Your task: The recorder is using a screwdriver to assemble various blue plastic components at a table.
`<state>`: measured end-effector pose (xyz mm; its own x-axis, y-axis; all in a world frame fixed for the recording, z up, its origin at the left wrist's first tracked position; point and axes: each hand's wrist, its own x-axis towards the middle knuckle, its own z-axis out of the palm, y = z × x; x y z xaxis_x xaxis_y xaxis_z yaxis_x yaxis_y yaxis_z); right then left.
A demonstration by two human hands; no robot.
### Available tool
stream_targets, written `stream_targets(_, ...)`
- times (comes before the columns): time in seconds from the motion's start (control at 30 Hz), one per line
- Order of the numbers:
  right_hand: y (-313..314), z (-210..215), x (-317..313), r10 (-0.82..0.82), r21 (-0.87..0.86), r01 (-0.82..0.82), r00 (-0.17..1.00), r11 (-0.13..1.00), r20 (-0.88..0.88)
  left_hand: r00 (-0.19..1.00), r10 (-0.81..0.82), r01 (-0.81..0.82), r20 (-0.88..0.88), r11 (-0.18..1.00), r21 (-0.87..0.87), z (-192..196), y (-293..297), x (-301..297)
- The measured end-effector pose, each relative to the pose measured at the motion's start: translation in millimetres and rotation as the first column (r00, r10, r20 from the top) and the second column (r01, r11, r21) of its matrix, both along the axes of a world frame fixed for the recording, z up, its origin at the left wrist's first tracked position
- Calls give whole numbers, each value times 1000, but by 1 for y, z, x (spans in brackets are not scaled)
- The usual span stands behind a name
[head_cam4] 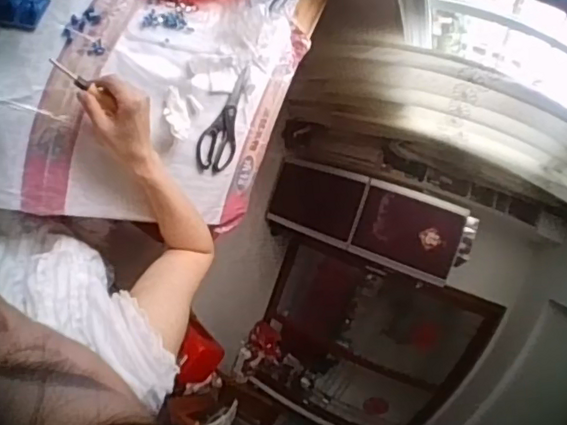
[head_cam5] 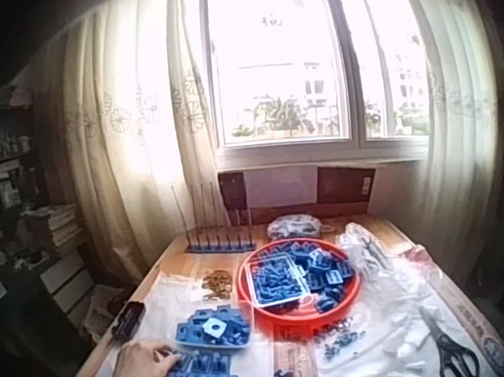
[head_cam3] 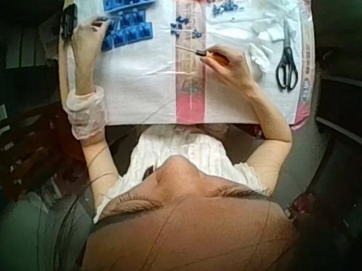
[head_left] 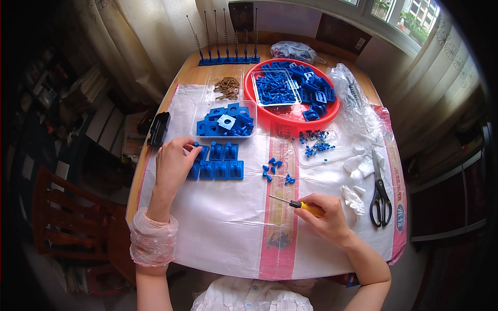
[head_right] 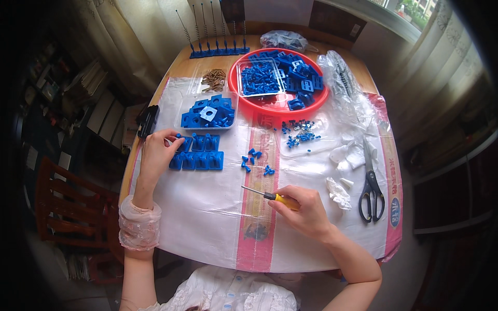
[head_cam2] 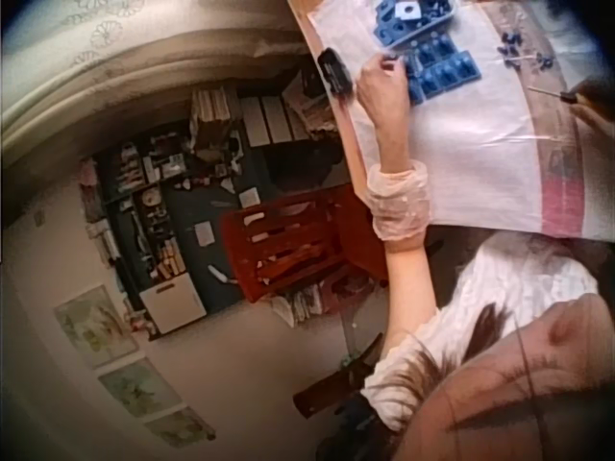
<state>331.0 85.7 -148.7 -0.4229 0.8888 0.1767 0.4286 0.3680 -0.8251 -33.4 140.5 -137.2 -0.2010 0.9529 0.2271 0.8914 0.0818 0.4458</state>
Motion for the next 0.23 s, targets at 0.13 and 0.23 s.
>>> stream_targets(0.13, 0, -4, 1, 5, 4, -5, 1000, 1000, -16, 1000, 9, -9, -16, 1000, -2, 1, -1, 2)
stream_targets(0.23, 0, -3, 0, 10, 12, -9, 1000, 1000, -18, 1000, -7, 8, -29, 1000, 25, 3, -1, 3)
